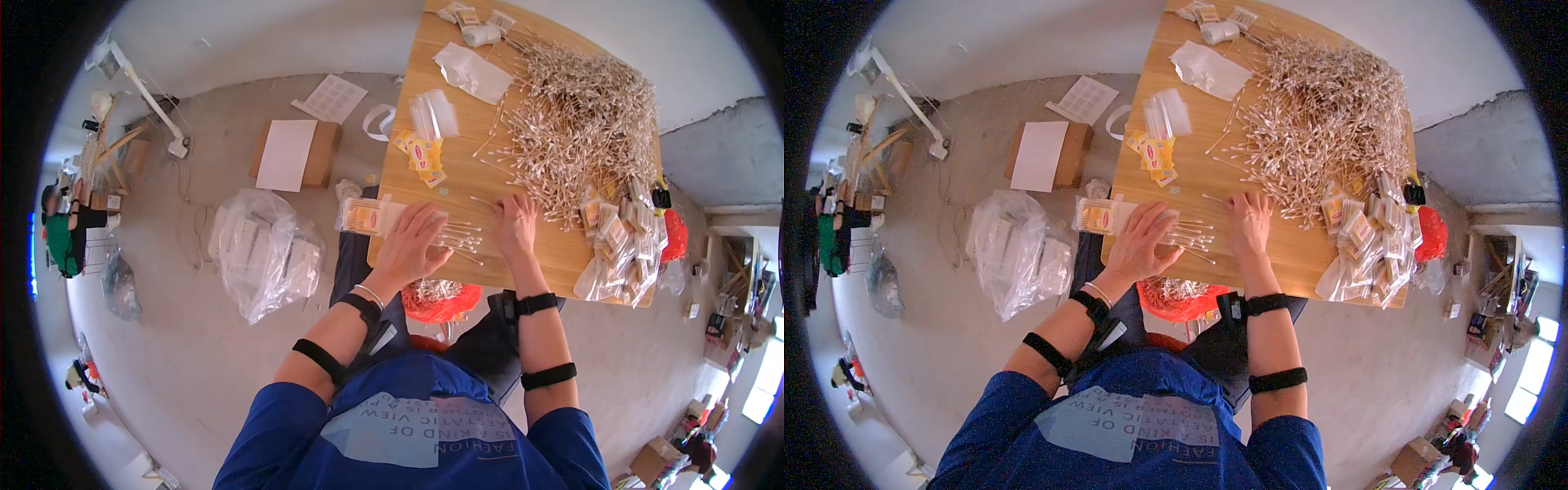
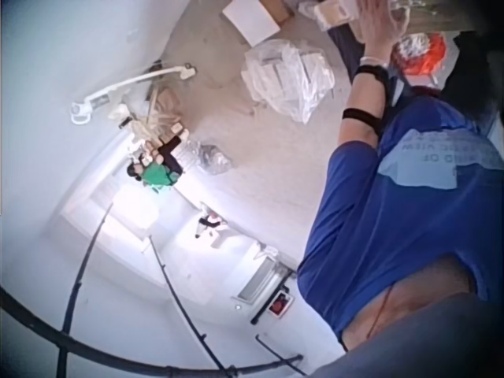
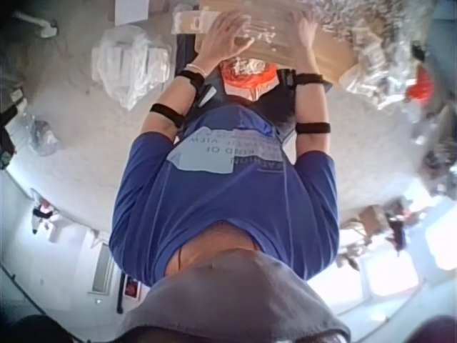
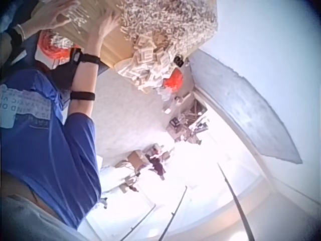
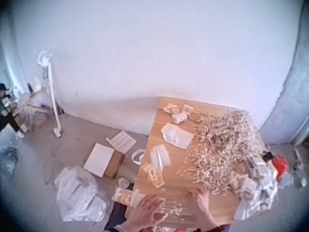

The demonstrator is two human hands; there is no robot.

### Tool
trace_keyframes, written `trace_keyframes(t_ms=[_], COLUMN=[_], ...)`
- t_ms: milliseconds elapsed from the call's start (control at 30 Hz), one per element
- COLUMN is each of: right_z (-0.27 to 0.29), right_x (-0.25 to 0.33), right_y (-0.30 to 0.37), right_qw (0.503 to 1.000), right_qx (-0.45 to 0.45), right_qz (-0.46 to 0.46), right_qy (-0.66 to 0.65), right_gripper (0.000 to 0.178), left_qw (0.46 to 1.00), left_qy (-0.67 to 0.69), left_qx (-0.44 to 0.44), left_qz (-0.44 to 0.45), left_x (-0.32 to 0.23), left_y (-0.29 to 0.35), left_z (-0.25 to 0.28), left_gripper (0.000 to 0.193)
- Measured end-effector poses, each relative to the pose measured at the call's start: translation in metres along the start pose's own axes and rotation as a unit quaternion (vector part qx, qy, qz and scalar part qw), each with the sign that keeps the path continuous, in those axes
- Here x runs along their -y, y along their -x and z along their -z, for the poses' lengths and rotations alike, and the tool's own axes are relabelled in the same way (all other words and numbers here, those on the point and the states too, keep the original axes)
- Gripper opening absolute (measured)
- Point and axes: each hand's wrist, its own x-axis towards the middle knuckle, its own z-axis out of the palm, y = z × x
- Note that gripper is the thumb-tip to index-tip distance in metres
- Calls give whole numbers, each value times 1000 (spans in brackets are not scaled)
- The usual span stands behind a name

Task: The person sits at a wooden table and packs cotton swabs into small clear plastic bags. They pick up swabs from a large pile on the table, align them, and insert them into the bags. The person then folds the top of the bag to close it and places the finished package on the table.

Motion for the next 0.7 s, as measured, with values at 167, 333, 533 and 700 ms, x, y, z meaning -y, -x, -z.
trace_keyframes(t_ms=[167,333,533,700], right_z=[-9,-4,-7,-6], right_x=[43,61,53,52], right_y=[-3,10,7,3], right_qw=[998,998,998,998], right_qx=[62,37,35,17], right_qz=[20,23,34,56], right_qy=[-11,-55,-40,-35], right_gripper=[13,9,10,11], left_qw=[1000,998,996,992], left_qy=[7,27,59,96], left_qx=[-2,10,-10,-28], left_qz=[15,47,60,76], left_x=[2,3,9,11], left_y=[0,0,4,5], left_z=[1,0,-3,-2], left_gripper=[75,80,78,71])
